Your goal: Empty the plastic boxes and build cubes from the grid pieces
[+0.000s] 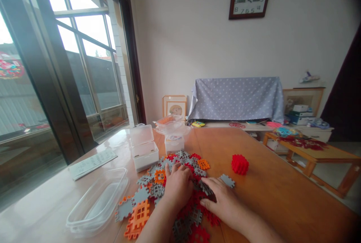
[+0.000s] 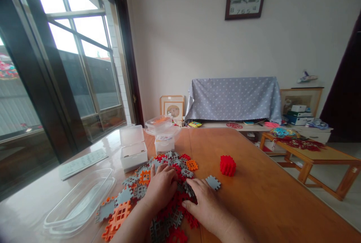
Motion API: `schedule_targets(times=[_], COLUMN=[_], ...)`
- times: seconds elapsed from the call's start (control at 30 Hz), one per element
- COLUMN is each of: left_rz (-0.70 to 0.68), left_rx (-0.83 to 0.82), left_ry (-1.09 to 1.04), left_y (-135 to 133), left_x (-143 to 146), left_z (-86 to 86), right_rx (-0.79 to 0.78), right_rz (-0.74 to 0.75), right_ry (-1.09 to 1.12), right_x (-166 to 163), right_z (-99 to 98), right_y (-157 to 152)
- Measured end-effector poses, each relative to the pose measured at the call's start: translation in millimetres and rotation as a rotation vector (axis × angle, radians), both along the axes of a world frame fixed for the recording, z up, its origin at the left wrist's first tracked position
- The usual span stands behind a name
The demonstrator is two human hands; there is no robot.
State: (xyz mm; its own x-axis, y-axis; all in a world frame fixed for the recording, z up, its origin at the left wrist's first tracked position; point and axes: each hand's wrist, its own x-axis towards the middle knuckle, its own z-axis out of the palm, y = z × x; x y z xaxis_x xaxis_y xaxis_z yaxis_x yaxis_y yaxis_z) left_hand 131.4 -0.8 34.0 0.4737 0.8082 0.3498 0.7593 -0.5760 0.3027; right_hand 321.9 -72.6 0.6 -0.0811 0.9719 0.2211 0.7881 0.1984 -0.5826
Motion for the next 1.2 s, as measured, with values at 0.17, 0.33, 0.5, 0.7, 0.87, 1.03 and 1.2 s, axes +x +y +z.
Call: schedule_targets(times=[0.17,0.33,0.5,0.7,0.87,1.03,1.2], left_rz=[0.03,0.062,0.102,0.071,-0.11,-0.303,-0.42], left_rx=[0.012,0.041,0.023,-0.02,-0.188,-0.462,-0.52], left_ry=[0.029,-0.028,-0.133,-0.445,-0.746,-0.896,-0.859], left_y=[0,1,6,15,14,2,-9], left_x=[2,0,-4,-5,0,7,11], left_z=[3.4,7.6,10.0,4.7,4.9,11.3,15.3], right_rx=[-0.001,0.008,0.007,0.018,0.143,0.071,0.016], right_rz=[-0.006,-0.035,-0.159,-0.1,-0.097,-0.099,0.006], right_ry=[-0.018,-0.049,-0.089,0.102,0.318,0.659,0.609], right_x=[0,-1,1,-4,-4,7,12], right_z=[0.3,1.9,0.1,0.3,11.1,23.2,32.6], right_y=[0,-1,-1,0,0,-2,-8])
